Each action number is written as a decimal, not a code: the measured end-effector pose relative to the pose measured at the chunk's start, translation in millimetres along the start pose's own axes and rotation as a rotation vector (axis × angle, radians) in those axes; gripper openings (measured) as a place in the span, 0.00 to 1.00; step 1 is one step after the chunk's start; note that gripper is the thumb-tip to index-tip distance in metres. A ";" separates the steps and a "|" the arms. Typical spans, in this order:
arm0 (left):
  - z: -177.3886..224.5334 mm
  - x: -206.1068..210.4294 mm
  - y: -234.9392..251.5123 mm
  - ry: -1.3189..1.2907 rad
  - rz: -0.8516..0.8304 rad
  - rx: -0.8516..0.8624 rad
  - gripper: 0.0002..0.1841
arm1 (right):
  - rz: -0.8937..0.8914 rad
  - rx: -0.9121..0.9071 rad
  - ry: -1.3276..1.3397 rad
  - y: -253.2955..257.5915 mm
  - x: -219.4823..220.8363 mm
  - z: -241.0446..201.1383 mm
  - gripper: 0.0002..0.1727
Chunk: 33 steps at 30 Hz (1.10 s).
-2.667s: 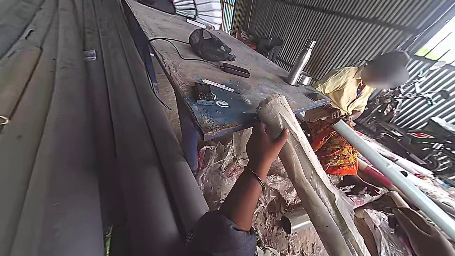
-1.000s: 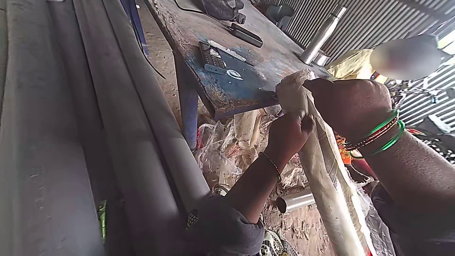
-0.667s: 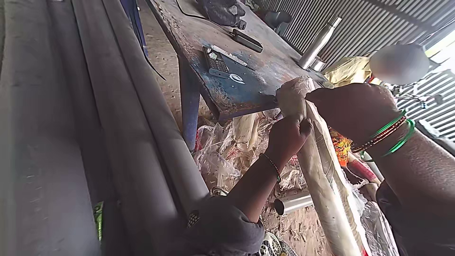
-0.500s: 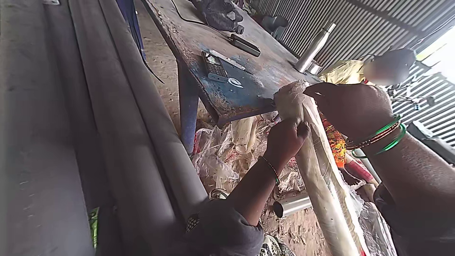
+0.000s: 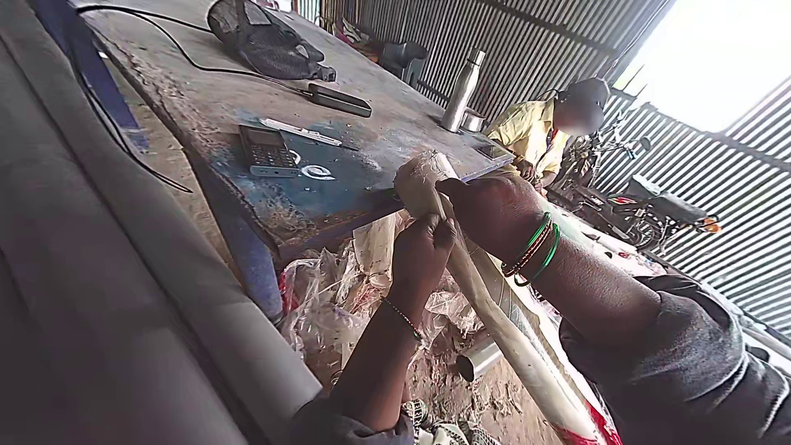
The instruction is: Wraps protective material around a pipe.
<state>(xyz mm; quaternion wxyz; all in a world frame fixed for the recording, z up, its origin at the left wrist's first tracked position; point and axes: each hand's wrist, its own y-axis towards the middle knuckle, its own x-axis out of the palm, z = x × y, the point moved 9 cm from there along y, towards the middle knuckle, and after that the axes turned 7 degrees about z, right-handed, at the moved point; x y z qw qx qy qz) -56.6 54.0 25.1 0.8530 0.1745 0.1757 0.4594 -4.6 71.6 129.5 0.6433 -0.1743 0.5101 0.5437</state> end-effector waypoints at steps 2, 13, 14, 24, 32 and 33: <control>0.2 0.6 -0.2 0.000 -0.003 -0.006 0.15 | 0.078 0.054 0.109 -7.3 8.7 15.9 0.17; -1.6 1.2 -1.0 -0.008 0.073 0.058 0.15 | 0.178 0.387 0.626 -35.5 51.2 68.4 0.11; -1.7 1.2 -1.2 -0.006 0.079 0.060 0.15 | 0.183 0.388 0.627 -35.8 50.9 70.5 0.11; -4.4 1.2 -1.0 -0.012 0.105 0.069 0.15 | 0.154 0.495 0.547 -69.7 67.7 128.1 0.13; -3.7 0.5 -2.0 -0.004 0.142 0.064 0.16 | 0.094 0.188 0.334 -101.7 71.3 150.2 0.12; -4.6 1.0 -1.9 -0.014 0.143 0.059 0.16 | 0.084 0.170 0.312 -104.9 71.2 150.9 0.12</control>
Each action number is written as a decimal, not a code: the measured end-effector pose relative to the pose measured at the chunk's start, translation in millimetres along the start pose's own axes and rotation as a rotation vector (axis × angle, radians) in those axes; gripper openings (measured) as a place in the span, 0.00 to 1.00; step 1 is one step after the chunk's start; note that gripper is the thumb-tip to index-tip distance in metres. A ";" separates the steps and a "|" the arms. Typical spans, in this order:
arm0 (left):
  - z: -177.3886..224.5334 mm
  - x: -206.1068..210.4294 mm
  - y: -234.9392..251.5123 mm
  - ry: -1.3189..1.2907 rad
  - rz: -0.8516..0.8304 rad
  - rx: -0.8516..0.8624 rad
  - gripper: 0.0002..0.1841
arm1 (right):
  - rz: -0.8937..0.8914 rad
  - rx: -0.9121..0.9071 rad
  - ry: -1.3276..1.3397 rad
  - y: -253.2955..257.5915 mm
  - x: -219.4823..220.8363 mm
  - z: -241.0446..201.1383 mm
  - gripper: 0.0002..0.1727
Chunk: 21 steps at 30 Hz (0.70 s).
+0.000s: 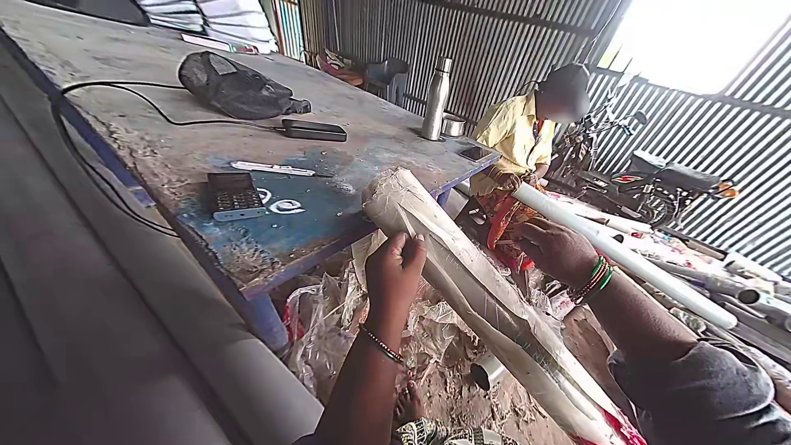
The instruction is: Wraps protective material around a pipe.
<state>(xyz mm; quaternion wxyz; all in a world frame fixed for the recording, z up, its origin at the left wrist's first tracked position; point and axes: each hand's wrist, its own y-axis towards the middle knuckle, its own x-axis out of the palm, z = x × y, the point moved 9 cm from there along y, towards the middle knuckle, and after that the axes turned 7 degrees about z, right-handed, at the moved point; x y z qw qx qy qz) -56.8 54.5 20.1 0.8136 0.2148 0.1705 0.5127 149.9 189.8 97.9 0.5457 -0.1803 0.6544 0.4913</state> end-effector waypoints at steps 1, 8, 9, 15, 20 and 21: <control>-0.4 0.3 0.1 -0.002 0.004 0.000 0.16 | -0.019 -0.016 -0.025 -2.8 -0.3 0.4 0.12; 0.8 -0.4 -0.9 0.002 0.040 0.026 0.16 | -0.034 -0.241 -0.087 -15.5 -3.7 -14.3 0.10; 1.3 -0.4 -1.1 0.005 0.039 0.026 0.16 | -0.017 -0.274 -0.081 -16.0 -4.6 -17.9 0.09; 2.0 -0.5 -1.9 0.006 0.054 0.039 0.16 | 0.094 -0.411 -0.044 -11.6 -6.2 -33.7 0.08; 1.5 -0.2 -2.0 0.001 0.060 0.045 0.16 | 0.071 -0.373 0.119 -2.7 -0.4 -36.1 0.09; 1.6 -0.1 -2.2 -0.002 0.060 0.046 0.16 | 0.053 -0.334 0.179 -0.5 2.0 -35.6 0.09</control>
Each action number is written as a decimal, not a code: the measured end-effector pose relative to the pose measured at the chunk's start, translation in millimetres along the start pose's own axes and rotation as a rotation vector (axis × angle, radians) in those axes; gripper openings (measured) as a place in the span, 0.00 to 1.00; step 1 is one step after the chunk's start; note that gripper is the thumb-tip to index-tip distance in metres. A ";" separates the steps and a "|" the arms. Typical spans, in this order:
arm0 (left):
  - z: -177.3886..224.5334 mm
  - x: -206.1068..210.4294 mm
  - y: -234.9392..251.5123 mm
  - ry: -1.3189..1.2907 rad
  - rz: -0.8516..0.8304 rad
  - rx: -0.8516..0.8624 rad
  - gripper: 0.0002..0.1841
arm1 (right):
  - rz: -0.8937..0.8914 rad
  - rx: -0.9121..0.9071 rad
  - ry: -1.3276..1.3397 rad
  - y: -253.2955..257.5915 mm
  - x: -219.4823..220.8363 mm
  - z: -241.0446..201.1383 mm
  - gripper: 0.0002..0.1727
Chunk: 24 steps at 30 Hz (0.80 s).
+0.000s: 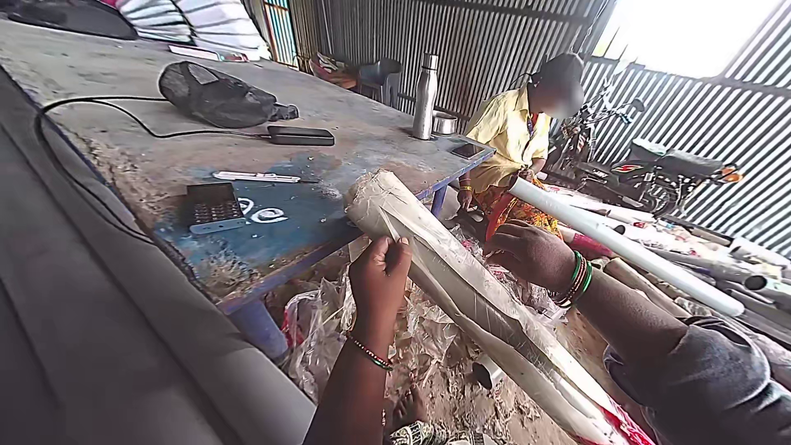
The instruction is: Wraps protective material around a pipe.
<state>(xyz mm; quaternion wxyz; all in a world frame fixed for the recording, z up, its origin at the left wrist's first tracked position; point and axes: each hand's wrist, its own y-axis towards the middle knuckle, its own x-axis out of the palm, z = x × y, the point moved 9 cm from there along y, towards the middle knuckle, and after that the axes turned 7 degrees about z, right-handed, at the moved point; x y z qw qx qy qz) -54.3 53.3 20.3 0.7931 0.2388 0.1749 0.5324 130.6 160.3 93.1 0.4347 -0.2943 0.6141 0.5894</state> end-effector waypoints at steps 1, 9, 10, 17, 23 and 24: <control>-0.1 0.0 -0.1 -0.004 0.000 -0.002 0.16 | -0.004 0.048 0.058 1.7 2.4 1.9 0.09; -2.0 0.5 0.7 -0.007 0.000 -0.012 0.15 | 0.038 0.294 0.179 2.5 15.0 18.0 0.14; -2.0 0.5 0.8 -0.010 0.003 -0.009 0.15 | 0.041 0.312 0.171 2.4 15.7 19.1 0.14; -2.3 0.7 0.5 -0.022 0.003 -0.011 0.15 | 0.016 0.542 0.258 -2.3 23.7 26.4 0.15; -1.6 0.3 0.7 -0.013 0.014 -0.004 0.14 | 0.090 0.737 0.617 -7.9 40.7 30.9 0.16; -1.6 0.2 0.7 -0.015 0.014 -0.003 0.14 | 0.111 0.752 0.665 -7.7 43.6 31.5 0.16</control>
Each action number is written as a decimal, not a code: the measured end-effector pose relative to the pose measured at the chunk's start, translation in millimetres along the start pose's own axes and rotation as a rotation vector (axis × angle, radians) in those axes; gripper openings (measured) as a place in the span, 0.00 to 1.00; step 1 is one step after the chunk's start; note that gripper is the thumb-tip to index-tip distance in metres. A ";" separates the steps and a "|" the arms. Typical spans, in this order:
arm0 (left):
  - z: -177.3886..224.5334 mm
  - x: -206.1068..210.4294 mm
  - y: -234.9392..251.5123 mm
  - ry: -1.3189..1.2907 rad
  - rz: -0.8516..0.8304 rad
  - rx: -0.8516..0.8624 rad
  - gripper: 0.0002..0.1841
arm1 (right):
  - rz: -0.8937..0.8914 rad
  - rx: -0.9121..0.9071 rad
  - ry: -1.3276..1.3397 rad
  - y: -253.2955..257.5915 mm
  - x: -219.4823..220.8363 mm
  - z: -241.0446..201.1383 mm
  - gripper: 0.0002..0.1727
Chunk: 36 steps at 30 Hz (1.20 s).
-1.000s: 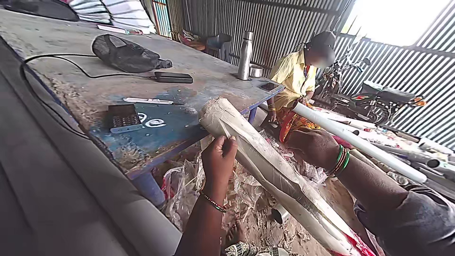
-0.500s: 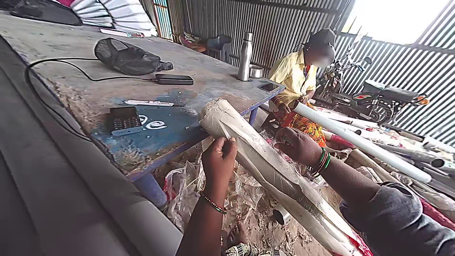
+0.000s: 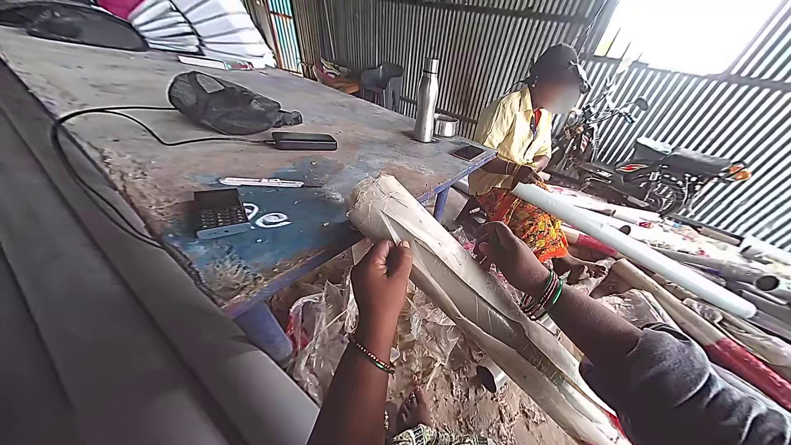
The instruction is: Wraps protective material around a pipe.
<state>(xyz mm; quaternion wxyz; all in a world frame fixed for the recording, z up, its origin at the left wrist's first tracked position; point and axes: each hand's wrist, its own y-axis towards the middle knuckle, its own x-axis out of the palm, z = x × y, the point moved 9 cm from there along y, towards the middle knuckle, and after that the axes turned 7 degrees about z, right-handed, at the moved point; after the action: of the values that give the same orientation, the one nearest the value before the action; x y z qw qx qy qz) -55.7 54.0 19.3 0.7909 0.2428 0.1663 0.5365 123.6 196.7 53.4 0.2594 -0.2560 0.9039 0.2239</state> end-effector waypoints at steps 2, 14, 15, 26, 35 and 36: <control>0.3 -0.2 -0.3 -0.002 -0.002 -0.003 0.15 | 0.010 0.032 0.022 0.7 2.1 1.9 0.17; 0.4 0.2 -0.4 0.003 -0.016 -0.016 0.14 | 0.173 0.053 0.067 1.0 -9.9 9.2 0.17; 0.3 0.3 -0.4 0.004 -0.016 -0.015 0.14 | 0.184 0.015 0.030 1.1 -11.8 6.2 0.17; 2.4 0.5 -1.5 -0.015 -0.016 -0.025 0.14 | 0.127 -0.461 -0.475 -24.2 31.5 -71.7 0.23; 2.6 -0.2 -1.0 -0.005 -0.010 -0.014 0.14 | 0.148 -0.417 -0.684 -25.5 47.7 -80.9 0.24; 2.4 -0.1 -0.9 0.000 -0.012 -0.013 0.14 | 0.108 -0.347 -0.709 -23.3 46.9 -78.6 0.27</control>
<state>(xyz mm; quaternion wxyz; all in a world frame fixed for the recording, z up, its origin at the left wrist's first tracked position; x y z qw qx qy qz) -53.7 53.1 20.8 0.7957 0.2366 0.1644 0.5327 74.8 120.3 79.7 0.4962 -0.1551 0.7192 0.4609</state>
